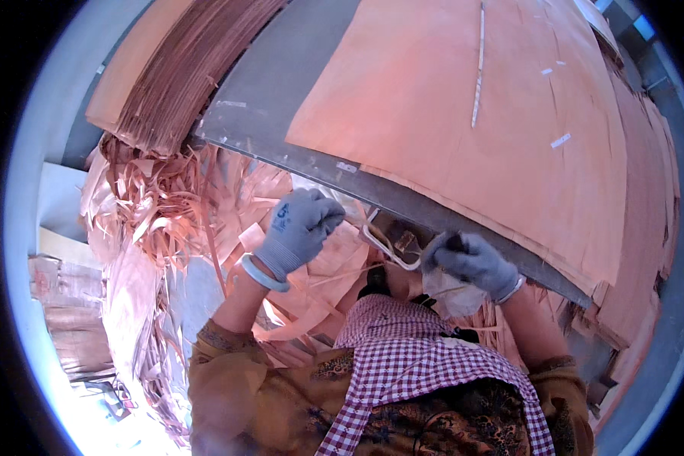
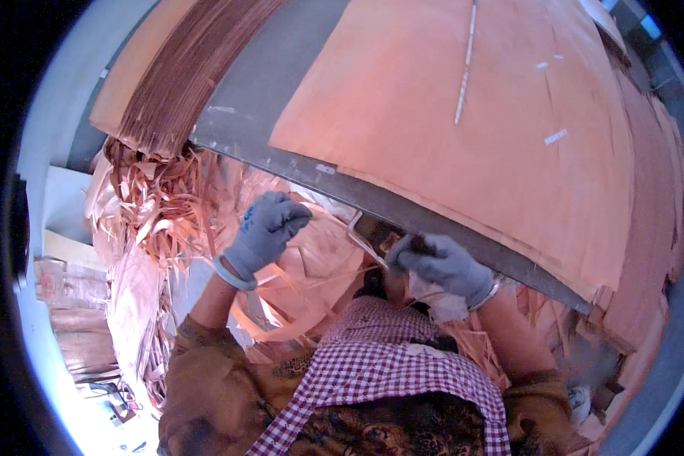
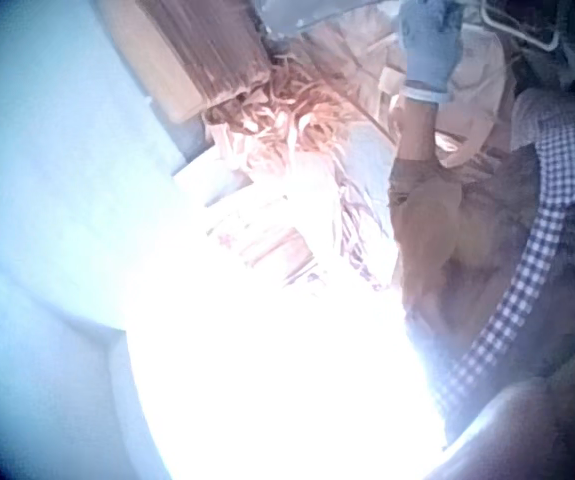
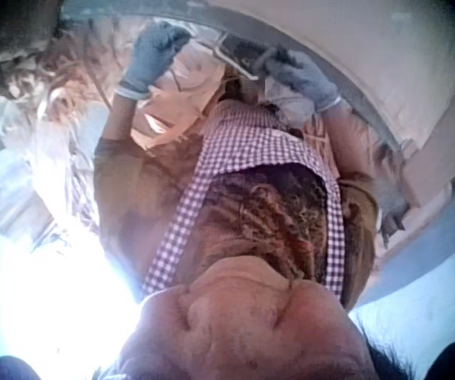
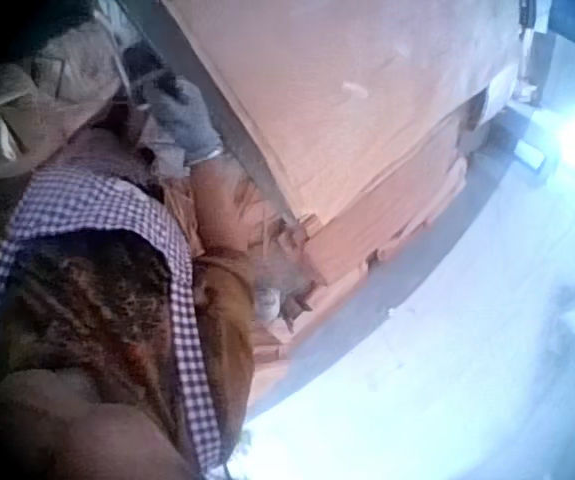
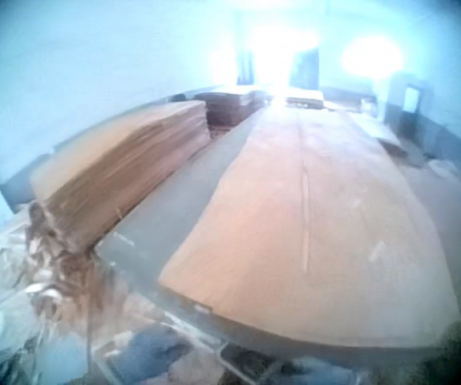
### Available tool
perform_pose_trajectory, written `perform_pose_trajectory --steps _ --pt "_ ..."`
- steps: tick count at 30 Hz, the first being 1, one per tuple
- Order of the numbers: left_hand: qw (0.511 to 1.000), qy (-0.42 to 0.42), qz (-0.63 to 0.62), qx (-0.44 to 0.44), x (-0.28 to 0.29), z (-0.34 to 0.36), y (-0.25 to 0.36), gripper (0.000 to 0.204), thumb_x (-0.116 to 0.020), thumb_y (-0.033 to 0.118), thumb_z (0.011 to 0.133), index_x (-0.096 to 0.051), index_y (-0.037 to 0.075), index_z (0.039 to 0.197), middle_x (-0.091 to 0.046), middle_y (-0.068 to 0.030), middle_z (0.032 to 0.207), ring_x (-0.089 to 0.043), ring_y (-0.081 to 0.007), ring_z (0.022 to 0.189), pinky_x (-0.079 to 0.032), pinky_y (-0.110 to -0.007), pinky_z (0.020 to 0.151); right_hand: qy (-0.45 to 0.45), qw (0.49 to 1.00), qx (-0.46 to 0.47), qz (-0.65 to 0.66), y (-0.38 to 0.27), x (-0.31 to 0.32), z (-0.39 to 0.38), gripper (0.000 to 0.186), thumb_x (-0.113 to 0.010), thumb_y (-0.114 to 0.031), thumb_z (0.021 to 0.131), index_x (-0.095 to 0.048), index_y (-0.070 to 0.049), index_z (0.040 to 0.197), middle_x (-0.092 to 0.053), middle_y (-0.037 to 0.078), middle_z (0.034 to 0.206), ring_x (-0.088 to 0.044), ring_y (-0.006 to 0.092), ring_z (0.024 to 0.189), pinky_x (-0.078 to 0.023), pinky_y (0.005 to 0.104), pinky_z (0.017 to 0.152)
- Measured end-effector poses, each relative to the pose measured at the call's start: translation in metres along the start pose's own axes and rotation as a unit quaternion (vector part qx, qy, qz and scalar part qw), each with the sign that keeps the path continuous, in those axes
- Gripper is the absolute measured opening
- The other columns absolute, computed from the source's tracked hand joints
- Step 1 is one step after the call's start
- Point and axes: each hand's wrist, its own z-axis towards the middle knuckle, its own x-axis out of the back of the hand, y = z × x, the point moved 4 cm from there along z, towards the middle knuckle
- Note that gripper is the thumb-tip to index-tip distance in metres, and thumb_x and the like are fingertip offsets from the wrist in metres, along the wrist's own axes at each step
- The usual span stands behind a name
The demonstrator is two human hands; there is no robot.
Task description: The person uses a utility knife to cut and apply small strips of white tape to a sheet of wood veneer, then makes a long curved cut through the veneer and pulls away the excess material by hand.
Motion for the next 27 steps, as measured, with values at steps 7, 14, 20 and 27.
perform_pose_trajectory --steps 7,14,20,27 --pt "0.993 -0.092 0.005 -0.068 0.004 0.038 0.058 0.01 -0.064 0.011 0.075 -0.062 0.007 0.084 -0.06 -0.0103 0.076 -0.055 -0.0304 0.072 -0.043 -0.038 0.065 0.047 0.993 0.11 0.007 -0.016 -0.015 0.045 0.025 -0.058 -0.016 0.087 -0.057 0.001 0.106 -0.06 0.007 0.1 -0.055 0.0121 0.089 -0.043 0.0252 0.079" --pt "0.993 -0.036 -0.027 0.111 0.023 0.051 -0.058 0.013 -0.062 0.008 0.08 -0.064 0.0 0.09 -0.065 -0.0104 0.078 -0.06 -0.0175 0.07 -0.047 -0.03 0.066 0.113 0.988 -0.043 0.097 -0.017 0.015 0.009 0.025 -0.061 -0.017 0.085 -0.057 0.002 0.1 -0.059 0.004 0.084 -0.055 0.0105 0.072 -0.045 0.0232 0.063" --pt "0.957 0.011 -0.014 0.29 0.025 0.066 -0.189 0.016 -0.064 0.016 0.078 -0.066 0.001 0.083 -0.064 -0.0094 0.068 -0.058 -0.0138 0.062 -0.046 -0.03 0.06 0.251 0.938 -0.127 -0.201 -0.041 0.105 -0.058 0.024 -0.059 -0.019 0.085 -0.059 0.0 0.1 -0.059 0.001 0.083 -0.055 0.0083 0.07 -0.045 0.024 0.061" --pt "0.926 -0.029 -0.004 0.376 -0.003 0.101 -0.234 0.022 -0.07 0.023 0.071 -0.069 0.002 0.079 -0.065 -0.0107 0.069 -0.062 -0.0168 0.065 -0.047 -0.032 0.062 0.409 0.756 -0.07 -0.505 -0.027 0.196 -0.125 0.011 -0.059 -0.011 0.083 -0.063 -0.003 0.09 -0.064 0.009 0.079 -0.061 0.0168 0.068 -0.048 0.0282 0.06"
